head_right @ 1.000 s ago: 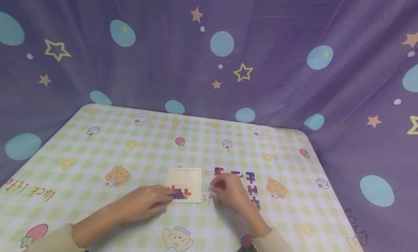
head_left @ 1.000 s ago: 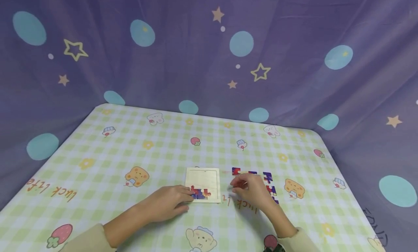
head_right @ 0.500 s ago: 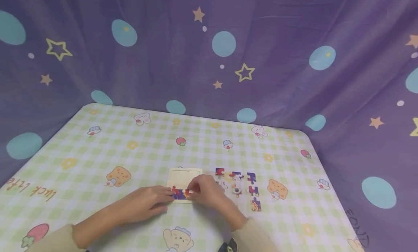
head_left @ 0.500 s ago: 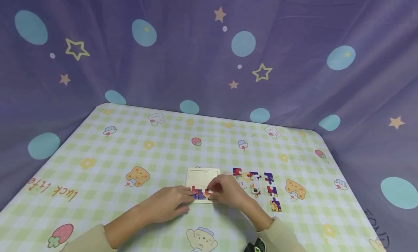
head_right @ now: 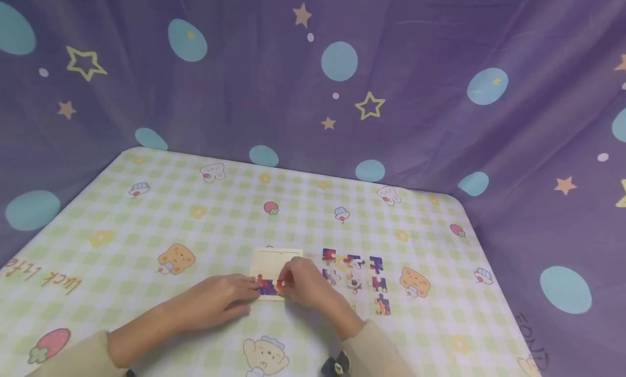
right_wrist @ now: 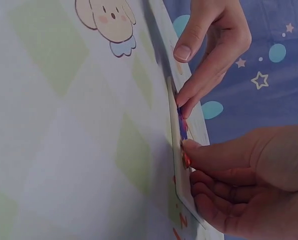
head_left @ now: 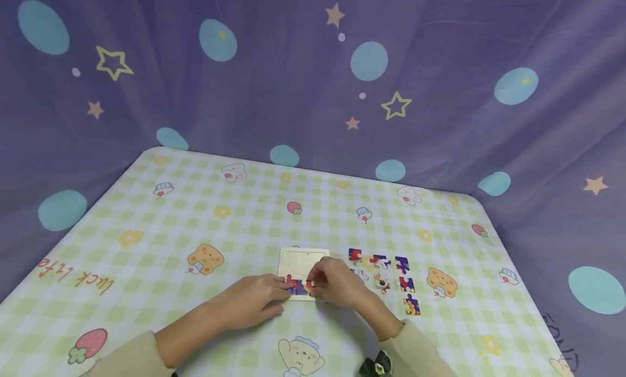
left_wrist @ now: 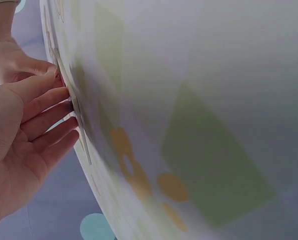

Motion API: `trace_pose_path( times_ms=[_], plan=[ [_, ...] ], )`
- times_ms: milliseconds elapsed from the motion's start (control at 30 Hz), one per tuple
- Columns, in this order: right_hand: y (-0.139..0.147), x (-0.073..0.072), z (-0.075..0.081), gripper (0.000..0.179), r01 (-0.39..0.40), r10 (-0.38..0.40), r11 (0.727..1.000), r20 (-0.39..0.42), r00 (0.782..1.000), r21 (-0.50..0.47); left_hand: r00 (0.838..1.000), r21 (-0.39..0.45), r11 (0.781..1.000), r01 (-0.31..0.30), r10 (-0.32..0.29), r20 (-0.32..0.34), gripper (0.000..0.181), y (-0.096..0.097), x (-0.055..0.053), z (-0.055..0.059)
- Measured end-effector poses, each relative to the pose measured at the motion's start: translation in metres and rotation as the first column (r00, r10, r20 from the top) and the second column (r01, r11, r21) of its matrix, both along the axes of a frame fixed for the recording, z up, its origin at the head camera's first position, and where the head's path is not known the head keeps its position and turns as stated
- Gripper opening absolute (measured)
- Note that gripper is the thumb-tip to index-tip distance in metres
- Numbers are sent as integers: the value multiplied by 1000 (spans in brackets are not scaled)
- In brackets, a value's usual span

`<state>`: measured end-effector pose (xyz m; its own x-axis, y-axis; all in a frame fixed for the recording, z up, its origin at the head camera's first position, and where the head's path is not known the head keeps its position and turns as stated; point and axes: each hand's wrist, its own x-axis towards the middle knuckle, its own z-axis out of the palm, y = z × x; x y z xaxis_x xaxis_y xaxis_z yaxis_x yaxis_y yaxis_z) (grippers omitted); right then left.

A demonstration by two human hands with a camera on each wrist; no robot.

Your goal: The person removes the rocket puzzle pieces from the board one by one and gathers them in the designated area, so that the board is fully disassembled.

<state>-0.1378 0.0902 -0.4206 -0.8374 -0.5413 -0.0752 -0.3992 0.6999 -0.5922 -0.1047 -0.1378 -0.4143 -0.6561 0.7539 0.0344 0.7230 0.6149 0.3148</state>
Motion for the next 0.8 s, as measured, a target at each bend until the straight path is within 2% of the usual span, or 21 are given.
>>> trace_pose_path(
  times_ms=[233,400,667,800],
  plan=[
    [-2,-2,2,13,-26,26,999,5,1000,24,1000,-20,1000,-2,3,25,28,2,-1,4],
    [-2,-3,2,15,-26,26,999,1,1000,22,1000,-33,999,14,-14,6,27,4,-1,6],
    [-5,-4,3,18,51,-51,999,88,995,3,1000,-53,999,5,-4,16,27,6,-2,7],
    [-6,-3,1,17,80,-78,997,107,991,-15,1000,-57,998,2,-1,17,28,6,-2,9]
  ],
)
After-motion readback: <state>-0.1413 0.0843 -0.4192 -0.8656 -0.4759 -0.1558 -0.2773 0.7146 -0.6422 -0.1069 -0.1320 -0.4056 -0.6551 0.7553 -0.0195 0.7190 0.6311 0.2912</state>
